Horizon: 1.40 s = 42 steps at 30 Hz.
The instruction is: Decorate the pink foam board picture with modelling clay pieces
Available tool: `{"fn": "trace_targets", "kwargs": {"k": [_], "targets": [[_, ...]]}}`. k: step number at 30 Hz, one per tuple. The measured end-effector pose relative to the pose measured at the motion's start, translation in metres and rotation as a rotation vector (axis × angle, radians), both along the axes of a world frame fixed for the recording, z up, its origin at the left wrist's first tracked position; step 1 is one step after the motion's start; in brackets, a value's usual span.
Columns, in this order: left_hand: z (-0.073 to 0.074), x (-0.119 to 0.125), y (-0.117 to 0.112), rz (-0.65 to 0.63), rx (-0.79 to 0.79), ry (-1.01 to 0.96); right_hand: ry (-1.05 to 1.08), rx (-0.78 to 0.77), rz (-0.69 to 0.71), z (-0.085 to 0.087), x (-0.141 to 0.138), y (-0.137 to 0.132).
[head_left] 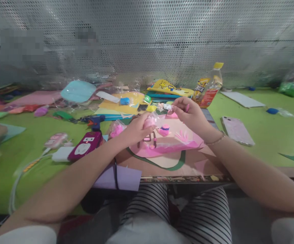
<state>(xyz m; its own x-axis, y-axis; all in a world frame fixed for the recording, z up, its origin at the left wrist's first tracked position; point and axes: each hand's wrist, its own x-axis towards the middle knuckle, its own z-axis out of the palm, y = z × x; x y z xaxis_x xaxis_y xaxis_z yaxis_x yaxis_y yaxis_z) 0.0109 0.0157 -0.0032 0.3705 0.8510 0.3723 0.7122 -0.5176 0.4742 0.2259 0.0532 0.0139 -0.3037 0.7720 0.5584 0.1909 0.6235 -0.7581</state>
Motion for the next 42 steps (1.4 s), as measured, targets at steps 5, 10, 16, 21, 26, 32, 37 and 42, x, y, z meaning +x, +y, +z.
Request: {"fn": "trace_targets", "kwargs": {"k": [5, 10, 16, 21, 26, 32, 37, 42], "targets": [[0.0, -0.004, 0.0, 0.013, 0.065, 0.171, -0.034, -0.069, 0.011, 0.0, -0.002, -0.001], [-0.003, -0.017, 0.009, 0.329, 0.012, 0.429, -0.08, -0.12, -0.001, -0.002, -0.001, 0.0], [-0.002, -0.033, 0.02, 0.533, -0.153, 0.61, -0.206, -0.072, -0.017, -0.002, 0.002, 0.003], [0.002, -0.036, 0.016, 0.669, -0.196, 0.642, -0.393, 0.016, -0.154, -0.005, 0.005, 0.003], [-0.002, -0.034, 0.017, 0.642, 0.031, 0.589, -0.468, 0.159, -0.175, -0.009, 0.002, 0.002], [0.006, -0.003, 0.01, 0.162, -0.177, -0.373, -0.463, 0.426, -0.122, -0.012, -0.008, -0.013], [0.009, 0.028, -0.015, -0.105, -0.969, -1.243, -0.62, 0.603, -0.142, -0.02, -0.019, -0.028], [0.007, 0.031, -0.021, -0.072, -0.987, -1.378, -0.72, 0.678, -0.101, -0.02, -0.022, -0.034]]}}
